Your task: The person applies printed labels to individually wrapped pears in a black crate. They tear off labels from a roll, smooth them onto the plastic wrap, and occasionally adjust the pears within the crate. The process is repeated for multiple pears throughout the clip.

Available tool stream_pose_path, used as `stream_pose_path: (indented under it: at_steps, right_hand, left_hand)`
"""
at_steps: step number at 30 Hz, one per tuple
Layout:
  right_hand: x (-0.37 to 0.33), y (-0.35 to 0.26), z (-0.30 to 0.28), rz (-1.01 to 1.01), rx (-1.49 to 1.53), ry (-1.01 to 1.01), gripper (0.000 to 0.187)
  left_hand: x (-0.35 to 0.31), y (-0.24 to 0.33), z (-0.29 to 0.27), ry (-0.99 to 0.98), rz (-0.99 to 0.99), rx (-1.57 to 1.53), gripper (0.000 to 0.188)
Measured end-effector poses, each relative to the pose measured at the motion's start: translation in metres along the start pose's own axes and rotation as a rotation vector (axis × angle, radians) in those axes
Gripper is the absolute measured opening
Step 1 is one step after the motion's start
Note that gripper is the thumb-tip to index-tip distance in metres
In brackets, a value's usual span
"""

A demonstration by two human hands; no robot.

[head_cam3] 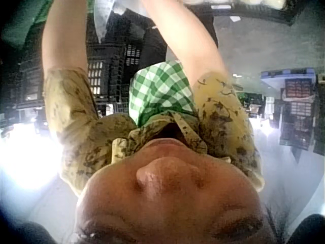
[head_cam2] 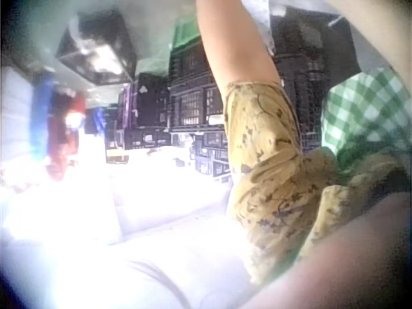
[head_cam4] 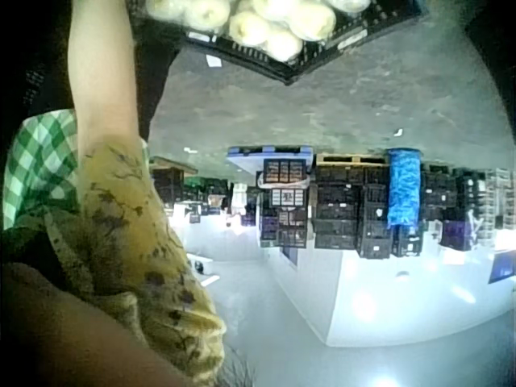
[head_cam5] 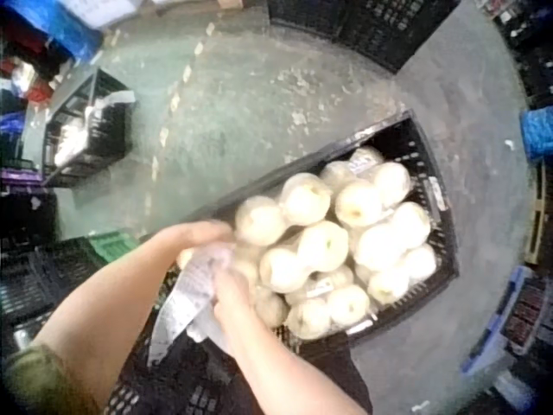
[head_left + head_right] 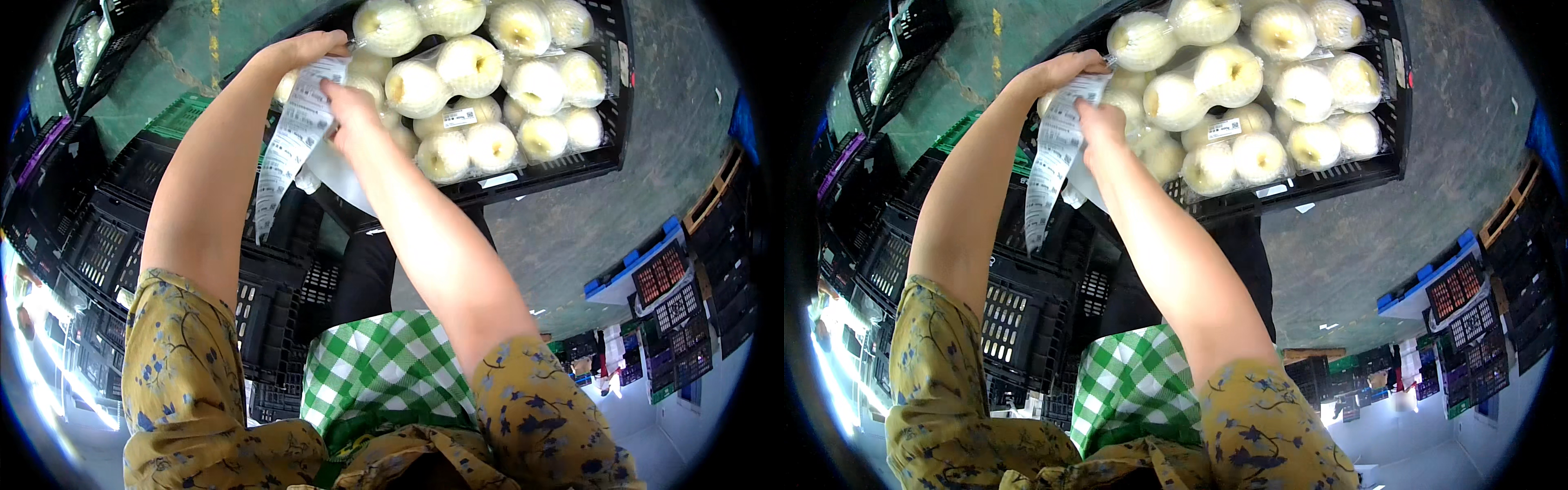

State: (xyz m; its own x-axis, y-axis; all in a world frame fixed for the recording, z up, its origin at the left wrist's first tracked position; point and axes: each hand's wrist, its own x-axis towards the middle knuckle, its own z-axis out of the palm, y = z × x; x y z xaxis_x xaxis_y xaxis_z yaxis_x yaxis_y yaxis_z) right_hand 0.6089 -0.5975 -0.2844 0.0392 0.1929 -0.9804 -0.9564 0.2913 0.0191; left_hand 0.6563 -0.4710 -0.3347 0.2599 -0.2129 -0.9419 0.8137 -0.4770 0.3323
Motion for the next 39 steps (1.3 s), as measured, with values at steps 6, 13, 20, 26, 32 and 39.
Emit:
stream_pose_path:
  at_steps: [6,13,20,26,32,39]
  right_hand:
    - [-0.086,0.058,-0.045,-0.302,-0.298,-0.152,0.021]
    - [-0.143,0.088,-0.109,-0.381,0.084,-0.105,0.019]
    - [-0.159,0.095,-0.14,-0.373,-0.041,-0.098,0.022]
    - [-0.139,0.081,-0.15,-0.444,-0.069,-0.08,0.016]
    - [-0.134,0.086,-0.149,-0.628,-0.24,0.054,0.015]
    - [-0.137,0.097,-0.142,-0.458,0.04,-0.062,0.015]
  left_hand:
    - [-0.019,-0.005,0.017,0.205,0.147,0.198,0.054]
    - [-0.129,0.001,0.108,0.277,0.208,-0.643,0.058]
    - [-0.174,-0.024,0.178,0.124,0.105,-0.72,0.011]
    - [-0.181,-0.018,0.194,0.106,0.067,-0.644,0.014]
    - [-0.178,-0.011,0.197,0.2,0.153,-0.635,0.017]
    - [-0.171,-0.017,0.199,0.376,0.172,-0.508,0.016]
